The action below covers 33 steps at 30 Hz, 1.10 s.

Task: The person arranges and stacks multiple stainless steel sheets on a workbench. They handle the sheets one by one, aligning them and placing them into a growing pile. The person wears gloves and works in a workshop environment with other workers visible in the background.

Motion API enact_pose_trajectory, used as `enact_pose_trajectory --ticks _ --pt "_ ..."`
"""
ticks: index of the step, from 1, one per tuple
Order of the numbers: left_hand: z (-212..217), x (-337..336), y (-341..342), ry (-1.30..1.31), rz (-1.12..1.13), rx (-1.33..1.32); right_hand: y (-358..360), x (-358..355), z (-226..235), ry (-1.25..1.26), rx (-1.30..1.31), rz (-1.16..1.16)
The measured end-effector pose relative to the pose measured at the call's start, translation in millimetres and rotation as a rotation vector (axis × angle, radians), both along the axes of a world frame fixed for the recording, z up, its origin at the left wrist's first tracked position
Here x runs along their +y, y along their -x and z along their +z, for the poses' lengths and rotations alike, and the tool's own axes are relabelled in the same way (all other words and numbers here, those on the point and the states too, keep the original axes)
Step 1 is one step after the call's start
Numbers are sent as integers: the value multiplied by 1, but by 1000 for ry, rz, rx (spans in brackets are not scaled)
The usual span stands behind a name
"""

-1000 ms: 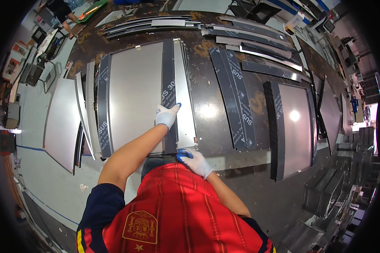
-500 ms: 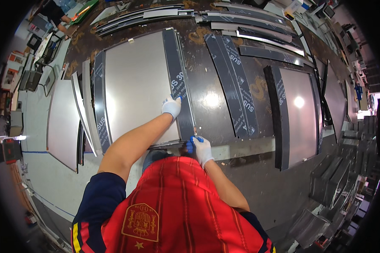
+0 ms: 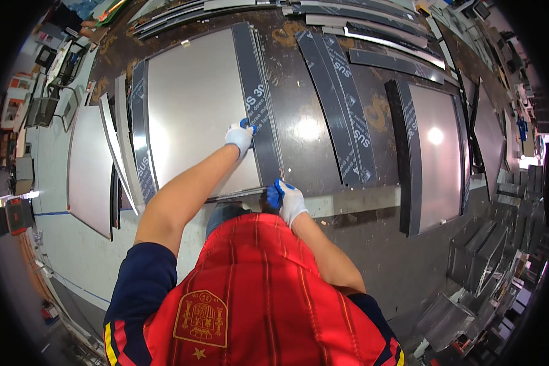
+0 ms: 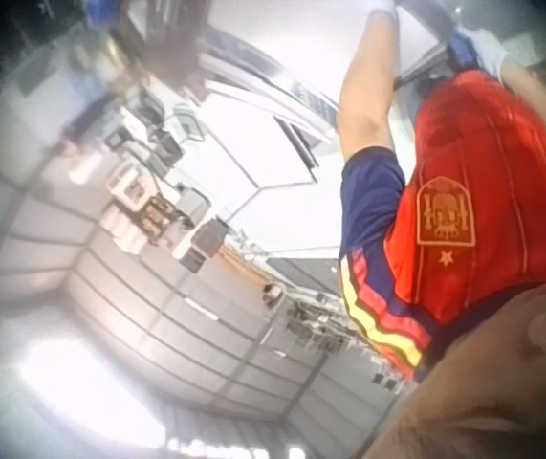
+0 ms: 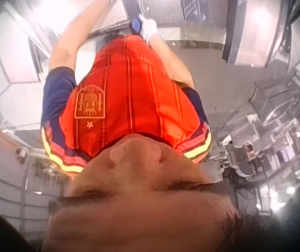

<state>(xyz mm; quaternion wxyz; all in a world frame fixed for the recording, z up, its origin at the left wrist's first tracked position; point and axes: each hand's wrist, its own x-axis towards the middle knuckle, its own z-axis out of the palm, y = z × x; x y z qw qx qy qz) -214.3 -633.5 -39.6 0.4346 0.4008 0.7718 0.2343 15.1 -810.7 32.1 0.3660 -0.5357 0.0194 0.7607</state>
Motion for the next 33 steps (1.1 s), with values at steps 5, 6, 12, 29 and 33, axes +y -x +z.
enact_pose_trajectory --ticks 5,6,12,29,33 --pt "41 1 -8 -9 -42 243 -1 -4 3 7 -2 3" --pt "55 2 -9 11 -140 308 -1 -4 4 -32 -56 27" --pt "89 6 -5 9 -379 402 3 0 1 -161 -259 160" --pt "131 28 -6 -552 -1565 468 40 -36 4 -231 -259 465" --pt "114 30 -42 -668 -2046 337 67 -19 -3 34 -227 258"
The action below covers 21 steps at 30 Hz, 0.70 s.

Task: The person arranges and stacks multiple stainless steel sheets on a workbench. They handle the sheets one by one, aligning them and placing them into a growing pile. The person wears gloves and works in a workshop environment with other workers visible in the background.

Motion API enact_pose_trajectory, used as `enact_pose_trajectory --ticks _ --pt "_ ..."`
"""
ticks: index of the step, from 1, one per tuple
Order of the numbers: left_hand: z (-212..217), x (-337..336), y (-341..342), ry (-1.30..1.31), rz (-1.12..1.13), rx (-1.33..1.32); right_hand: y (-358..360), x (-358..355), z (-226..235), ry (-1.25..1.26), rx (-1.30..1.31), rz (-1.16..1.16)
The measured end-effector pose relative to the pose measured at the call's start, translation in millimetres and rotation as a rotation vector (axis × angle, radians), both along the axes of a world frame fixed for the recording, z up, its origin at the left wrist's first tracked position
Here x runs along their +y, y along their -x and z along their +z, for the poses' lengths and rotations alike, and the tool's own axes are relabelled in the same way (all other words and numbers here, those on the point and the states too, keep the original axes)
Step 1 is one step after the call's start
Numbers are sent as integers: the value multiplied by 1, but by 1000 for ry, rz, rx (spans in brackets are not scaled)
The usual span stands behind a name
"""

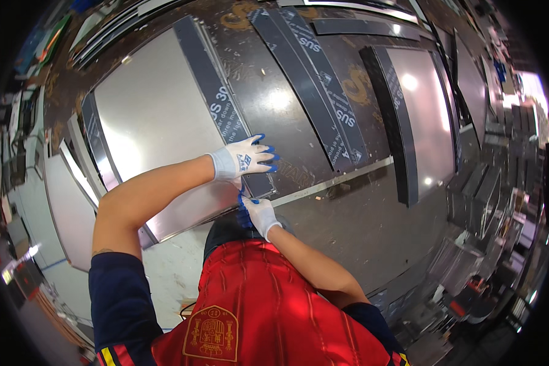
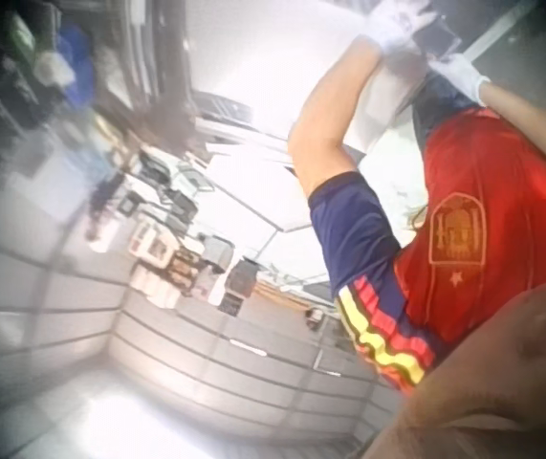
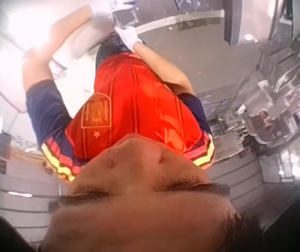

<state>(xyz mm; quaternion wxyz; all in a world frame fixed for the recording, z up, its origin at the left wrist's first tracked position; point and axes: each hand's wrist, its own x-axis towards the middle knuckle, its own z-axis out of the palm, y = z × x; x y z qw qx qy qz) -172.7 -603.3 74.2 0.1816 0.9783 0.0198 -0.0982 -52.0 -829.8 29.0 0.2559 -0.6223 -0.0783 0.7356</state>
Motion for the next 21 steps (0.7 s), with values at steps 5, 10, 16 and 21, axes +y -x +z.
enact_pose_trajectory --ticks 5,10,16,21 --pt "-23 6 -3 91 -25 -21 14 1 -14 -114 -395 91" --pt "-34 12 -2 79 -76 -49 30 -13 -38 -255 -561 77" --pt "-32 11 1 39 20 -137 27 -20 -27 -288 -633 164" --pt "-29 -22 -8 -69 412 -94 2 -14 21 -515 -868 21"
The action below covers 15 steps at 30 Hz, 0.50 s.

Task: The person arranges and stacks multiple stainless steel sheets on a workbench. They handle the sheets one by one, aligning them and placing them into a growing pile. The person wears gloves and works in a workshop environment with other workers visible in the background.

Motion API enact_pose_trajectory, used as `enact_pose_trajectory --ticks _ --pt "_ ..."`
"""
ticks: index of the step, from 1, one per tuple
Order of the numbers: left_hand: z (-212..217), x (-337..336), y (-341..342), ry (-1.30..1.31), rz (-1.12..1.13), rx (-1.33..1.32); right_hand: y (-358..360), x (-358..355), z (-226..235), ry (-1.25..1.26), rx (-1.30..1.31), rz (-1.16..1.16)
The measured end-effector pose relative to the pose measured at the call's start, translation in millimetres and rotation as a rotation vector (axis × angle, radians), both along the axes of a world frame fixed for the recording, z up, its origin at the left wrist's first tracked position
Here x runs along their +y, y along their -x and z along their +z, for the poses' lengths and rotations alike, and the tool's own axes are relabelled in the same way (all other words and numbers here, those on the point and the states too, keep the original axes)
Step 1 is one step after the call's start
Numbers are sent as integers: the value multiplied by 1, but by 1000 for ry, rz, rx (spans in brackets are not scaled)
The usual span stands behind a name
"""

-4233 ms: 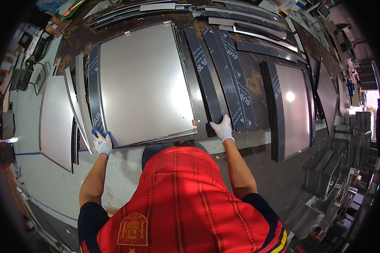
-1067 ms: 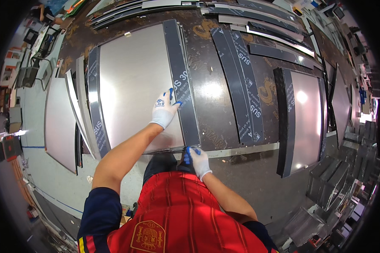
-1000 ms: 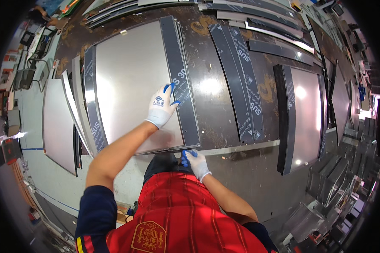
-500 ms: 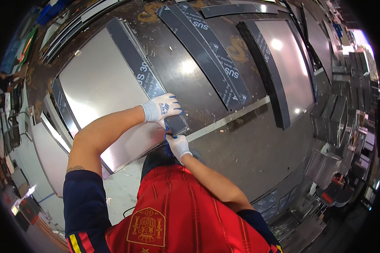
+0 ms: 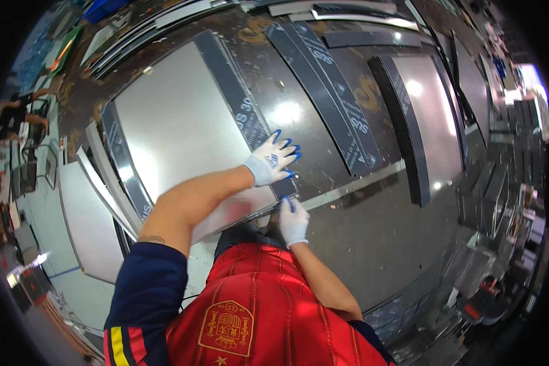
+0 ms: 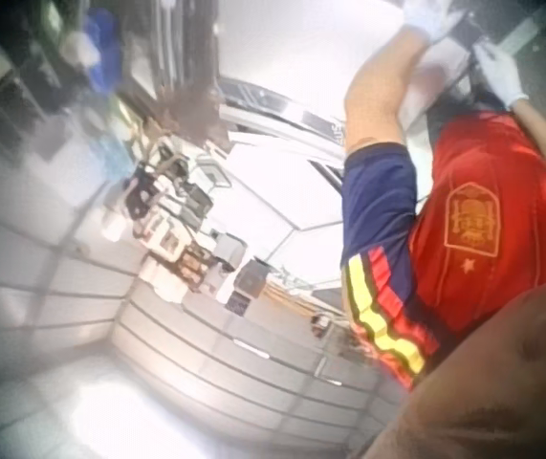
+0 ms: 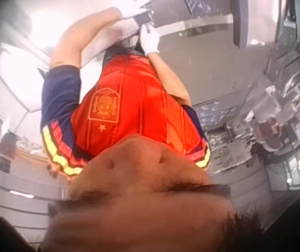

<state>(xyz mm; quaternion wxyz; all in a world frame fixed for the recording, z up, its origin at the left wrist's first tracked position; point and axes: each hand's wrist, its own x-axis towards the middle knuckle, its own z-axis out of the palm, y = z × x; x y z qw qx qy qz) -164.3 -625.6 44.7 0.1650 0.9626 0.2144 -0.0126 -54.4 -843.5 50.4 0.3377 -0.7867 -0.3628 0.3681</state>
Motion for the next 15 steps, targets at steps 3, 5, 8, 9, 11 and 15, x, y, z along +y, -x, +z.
enact_pose_trajectory --ticks 3,5,8,9,11,15 --pt "-2 -27 -9 -22 440 -46 -15 37 10 -142 -168 -4" --pt "-7 -44 0 39 703 -111 -23 64 12 -199 -431 234" --pt "-21 -79 53 160 981 -144 -10 96 8 -211 -701 438" --pt "-26 -96 82 35 1054 -232 -4 103 7 -111 -760 549" --pt "-34 -129 153 2 1218 -122 4 109 7 -19 -822 703" --pt "-32 -193 302 -210 1658 100 4 108 7 81 -721 720"
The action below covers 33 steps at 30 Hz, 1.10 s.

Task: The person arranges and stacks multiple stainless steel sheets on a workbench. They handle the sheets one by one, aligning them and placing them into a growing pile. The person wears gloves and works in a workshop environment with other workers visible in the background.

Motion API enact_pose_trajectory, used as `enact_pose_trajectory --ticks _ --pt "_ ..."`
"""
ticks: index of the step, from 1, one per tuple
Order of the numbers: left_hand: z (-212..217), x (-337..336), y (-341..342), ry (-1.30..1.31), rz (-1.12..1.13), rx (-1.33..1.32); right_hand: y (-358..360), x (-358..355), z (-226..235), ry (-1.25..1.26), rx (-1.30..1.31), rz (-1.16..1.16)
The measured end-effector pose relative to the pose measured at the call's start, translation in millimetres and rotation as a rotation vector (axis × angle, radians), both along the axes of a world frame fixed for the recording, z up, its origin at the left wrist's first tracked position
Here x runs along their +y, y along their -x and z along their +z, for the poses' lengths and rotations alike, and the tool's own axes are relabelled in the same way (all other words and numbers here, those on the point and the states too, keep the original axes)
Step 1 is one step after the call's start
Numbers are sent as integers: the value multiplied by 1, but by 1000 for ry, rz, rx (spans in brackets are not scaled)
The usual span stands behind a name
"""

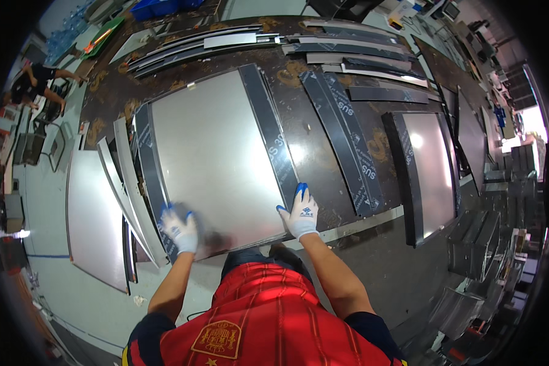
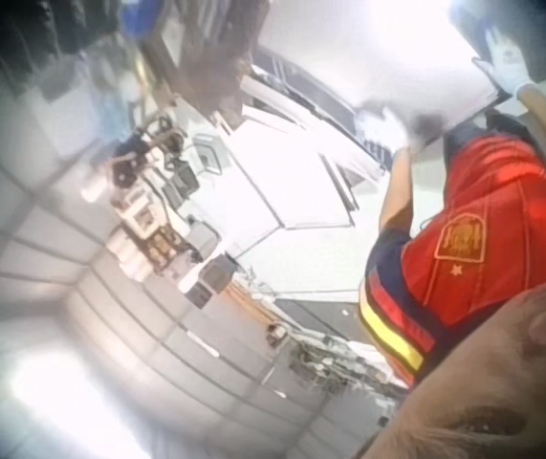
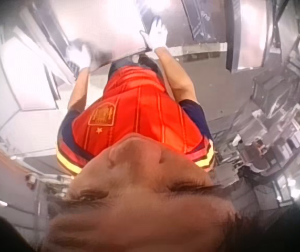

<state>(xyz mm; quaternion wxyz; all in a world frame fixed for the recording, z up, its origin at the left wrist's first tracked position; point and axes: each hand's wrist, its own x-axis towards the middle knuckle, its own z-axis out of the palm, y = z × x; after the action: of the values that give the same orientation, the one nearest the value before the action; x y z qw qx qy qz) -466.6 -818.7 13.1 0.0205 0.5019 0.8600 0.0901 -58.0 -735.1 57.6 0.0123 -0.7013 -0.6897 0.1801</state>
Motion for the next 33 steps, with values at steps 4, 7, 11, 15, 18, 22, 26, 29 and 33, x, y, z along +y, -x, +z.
enact_pose_trajectory --ticks 4,7,11,15,18,22,26,29,33 --pt "-9 -40 54 -64 297 -374 -3 0 -10 -60 178 -130" --pt "-17 -48 60 -71 226 -308 3 6 -11 42 218 -292" --pt "-3 -44 52 -23 483 -467 3 16 21 206 266 -371" --pt "39 -47 48 -34 428 -555 -11 14 68 237 185 -343" --pt "51 -45 57 -318 338 -793 -34 15 91 348 336 -408" --pt "50 -66 69 -175 508 -947 -63 -4 91 273 415 -487" --pt "54 -85 20 -251 466 -720 -110 -38 82 142 455 -512" --pt "69 -60 -26 -230 455 -681 -166 -58 80 97 487 -578" --pt "44 -27 -128 -469 333 -770 -277 -101 80 -48 499 -688"
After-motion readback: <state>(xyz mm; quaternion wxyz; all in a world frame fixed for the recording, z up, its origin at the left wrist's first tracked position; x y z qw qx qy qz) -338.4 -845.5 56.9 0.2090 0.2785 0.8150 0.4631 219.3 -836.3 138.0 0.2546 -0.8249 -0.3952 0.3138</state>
